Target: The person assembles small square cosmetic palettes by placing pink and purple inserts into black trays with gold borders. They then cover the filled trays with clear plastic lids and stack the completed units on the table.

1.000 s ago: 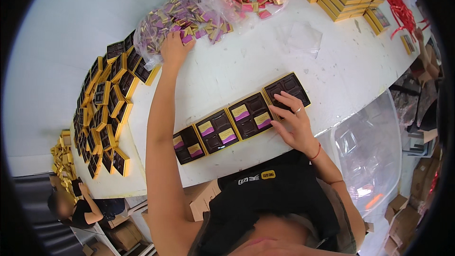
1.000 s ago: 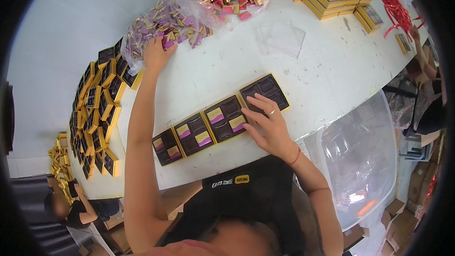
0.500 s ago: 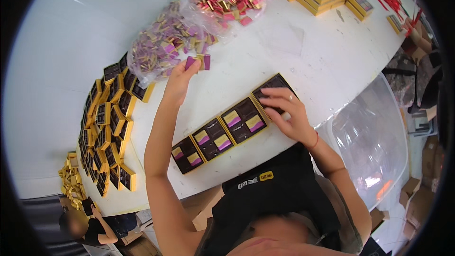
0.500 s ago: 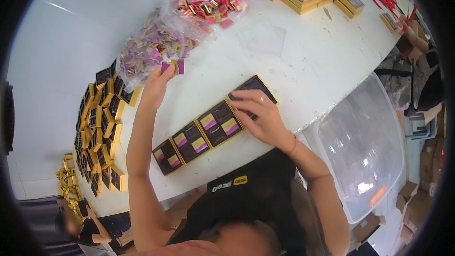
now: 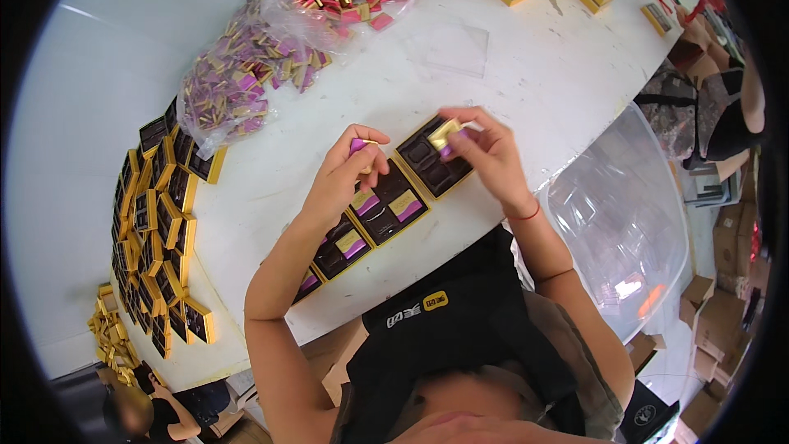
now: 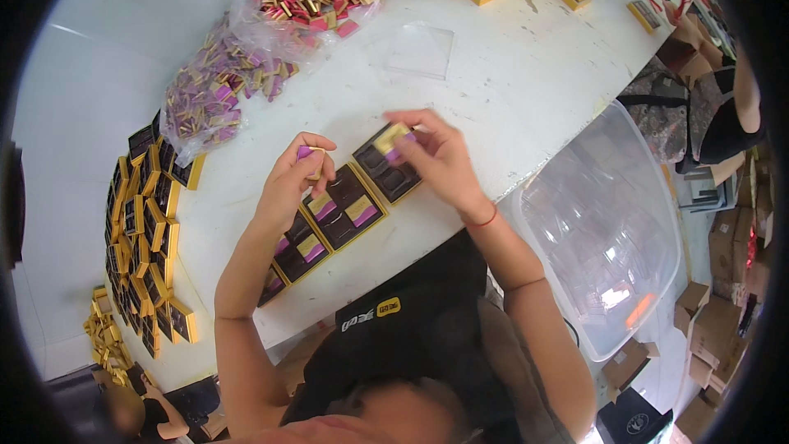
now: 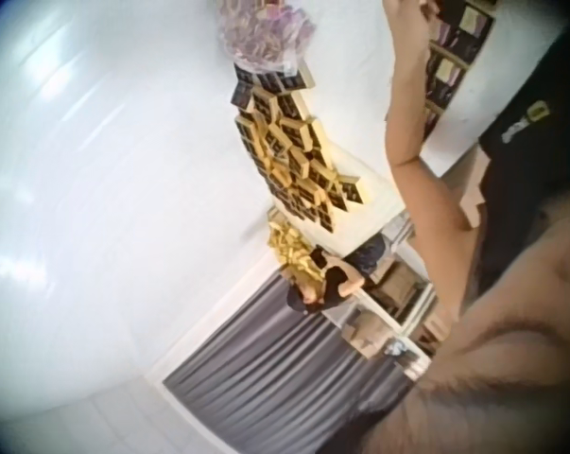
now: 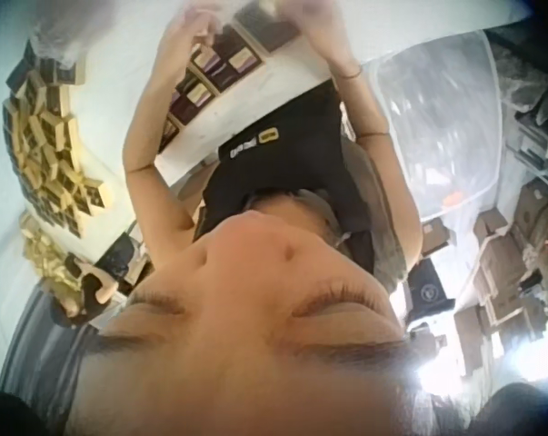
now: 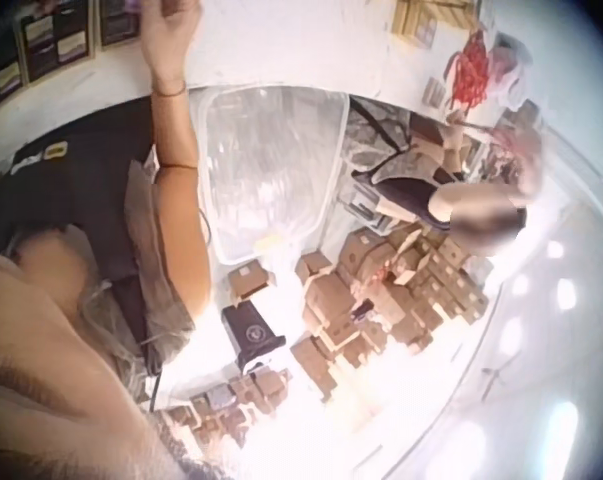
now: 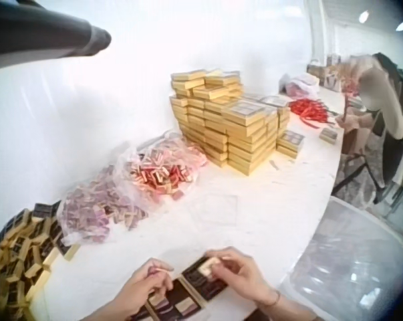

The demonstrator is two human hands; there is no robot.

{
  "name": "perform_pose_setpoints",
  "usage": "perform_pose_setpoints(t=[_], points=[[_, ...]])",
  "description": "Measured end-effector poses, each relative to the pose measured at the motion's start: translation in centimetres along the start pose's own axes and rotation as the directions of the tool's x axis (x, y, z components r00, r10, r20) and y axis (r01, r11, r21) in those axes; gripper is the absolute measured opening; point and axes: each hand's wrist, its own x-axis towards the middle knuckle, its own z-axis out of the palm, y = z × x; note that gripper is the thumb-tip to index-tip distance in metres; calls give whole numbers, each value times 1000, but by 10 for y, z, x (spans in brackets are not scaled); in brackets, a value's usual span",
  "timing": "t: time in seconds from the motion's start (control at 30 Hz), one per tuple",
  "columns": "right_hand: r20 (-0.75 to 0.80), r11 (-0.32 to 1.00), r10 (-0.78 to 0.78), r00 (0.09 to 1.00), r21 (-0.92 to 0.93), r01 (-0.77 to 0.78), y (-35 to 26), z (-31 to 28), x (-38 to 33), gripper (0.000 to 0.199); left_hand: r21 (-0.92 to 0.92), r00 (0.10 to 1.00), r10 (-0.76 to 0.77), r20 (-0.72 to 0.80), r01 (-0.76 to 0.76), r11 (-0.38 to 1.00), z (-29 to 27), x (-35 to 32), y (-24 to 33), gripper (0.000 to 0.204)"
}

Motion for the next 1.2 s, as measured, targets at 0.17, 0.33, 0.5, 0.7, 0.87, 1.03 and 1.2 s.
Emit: perform_pose_setpoints(t=[0.17,0.33,0.5,0.7,0.87,1.03,1.2], points=[[16,952,-117,993,-282,117,-3,-45,-5,28,-174,984,-73,165,102,980,-3,14,-6,26],[77,850,-135,988,-504,155,3,-47,-5,21,-65,993,116,26,-114,991,26,17,-17,12],[227,679,-199,953,-670,301,3,-45,-4,20,14,996,94,5,-94,995,25,25,-25,9],[346,522,-277,897,-729,443,-6,-44,1,14,38,995,75,63,-78,996,21,40,-30,10],[411,468,-263,873,-737,488,-5,-46,5,13,298,991,113,75,-130,946,29,51,-35,18],[492,333,-260,831,-762,556,-12,-49,5,19,628,941,334,48,-289,723,38,43,-35,28],[534,263,-253,807,-764,589,-17,-49,-6,34,785,757,603,251,-523,330,33,15,-45,38]])
